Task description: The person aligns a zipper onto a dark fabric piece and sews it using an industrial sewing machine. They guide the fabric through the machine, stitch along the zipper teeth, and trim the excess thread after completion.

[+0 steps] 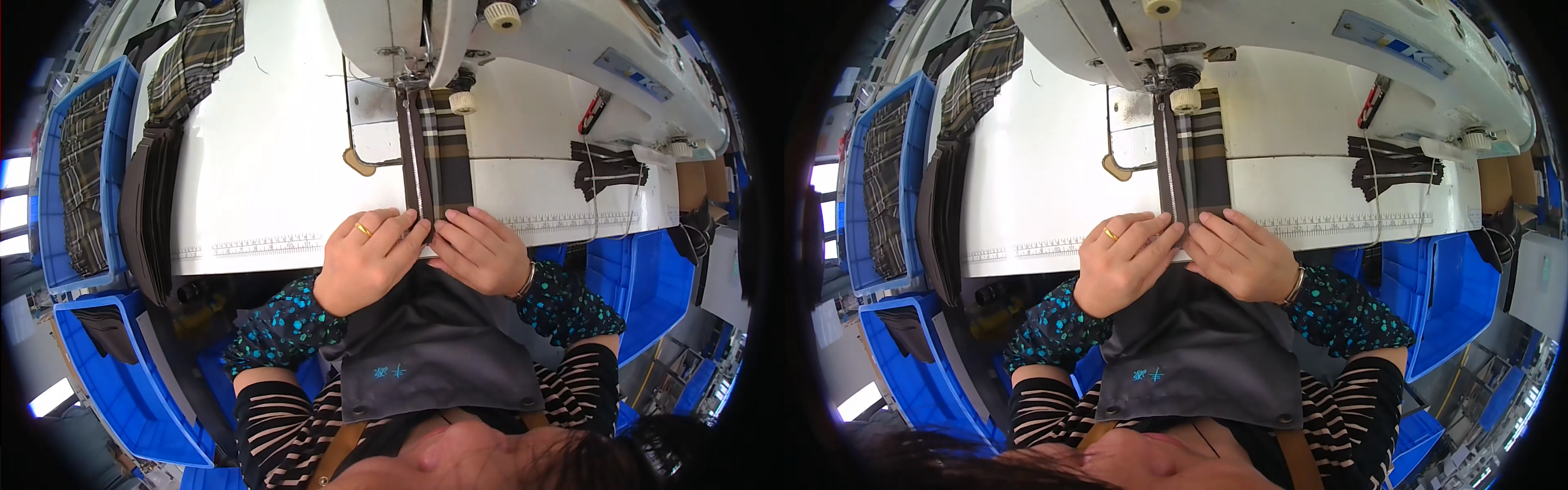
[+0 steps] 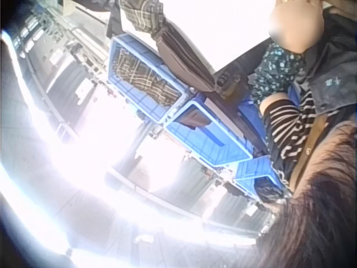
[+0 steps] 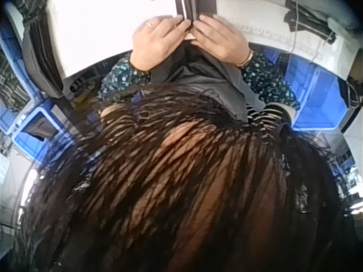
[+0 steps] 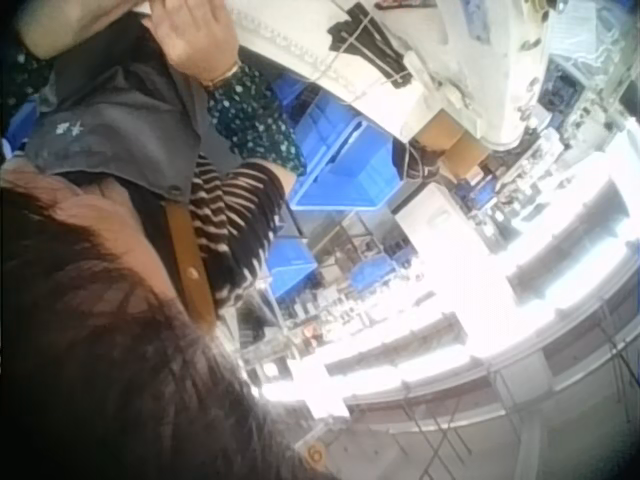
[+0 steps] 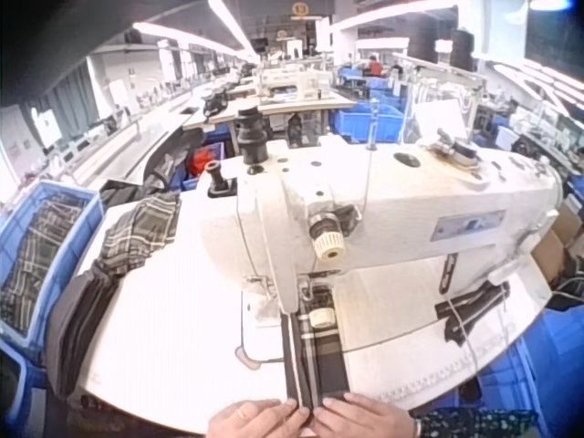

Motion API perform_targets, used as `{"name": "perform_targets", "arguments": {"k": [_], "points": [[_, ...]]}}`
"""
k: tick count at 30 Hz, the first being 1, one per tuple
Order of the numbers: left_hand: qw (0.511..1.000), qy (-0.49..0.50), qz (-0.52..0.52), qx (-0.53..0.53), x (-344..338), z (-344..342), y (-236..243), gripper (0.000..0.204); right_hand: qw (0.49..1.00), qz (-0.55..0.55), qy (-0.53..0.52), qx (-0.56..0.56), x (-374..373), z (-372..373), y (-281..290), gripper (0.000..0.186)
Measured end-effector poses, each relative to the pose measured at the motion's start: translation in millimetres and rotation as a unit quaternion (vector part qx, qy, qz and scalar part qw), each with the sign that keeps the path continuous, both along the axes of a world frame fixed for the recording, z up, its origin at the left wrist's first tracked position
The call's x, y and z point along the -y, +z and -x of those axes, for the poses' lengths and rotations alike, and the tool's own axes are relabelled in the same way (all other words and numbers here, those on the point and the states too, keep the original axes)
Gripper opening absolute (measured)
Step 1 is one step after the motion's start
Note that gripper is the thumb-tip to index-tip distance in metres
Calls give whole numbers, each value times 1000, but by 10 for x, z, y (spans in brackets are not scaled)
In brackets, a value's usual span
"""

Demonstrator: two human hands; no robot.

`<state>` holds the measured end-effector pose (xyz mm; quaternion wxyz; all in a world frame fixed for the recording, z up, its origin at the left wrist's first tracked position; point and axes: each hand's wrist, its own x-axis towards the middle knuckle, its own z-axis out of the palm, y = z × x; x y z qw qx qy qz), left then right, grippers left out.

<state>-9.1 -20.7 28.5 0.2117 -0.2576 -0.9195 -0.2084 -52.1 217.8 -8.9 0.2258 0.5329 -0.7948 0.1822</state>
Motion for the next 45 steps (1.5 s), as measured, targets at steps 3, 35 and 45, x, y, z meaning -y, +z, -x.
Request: {"name": "perform_targets", "arguments": {"k": [3, 35, 45], "points": [[1000, 1, -8, -14, -10, -14, -45, 37, 999, 5, 6, -33, 1, 12, -26, 31], [853, 476, 201, -66, 2265, -352, 522, 27, 991, -74, 36, 103, 318, 1097, 286, 67], [841, 529, 12, 117, 2964, -536, 747, 30, 994, -71, 45, 76, 305, 1148, 241, 67]]}}
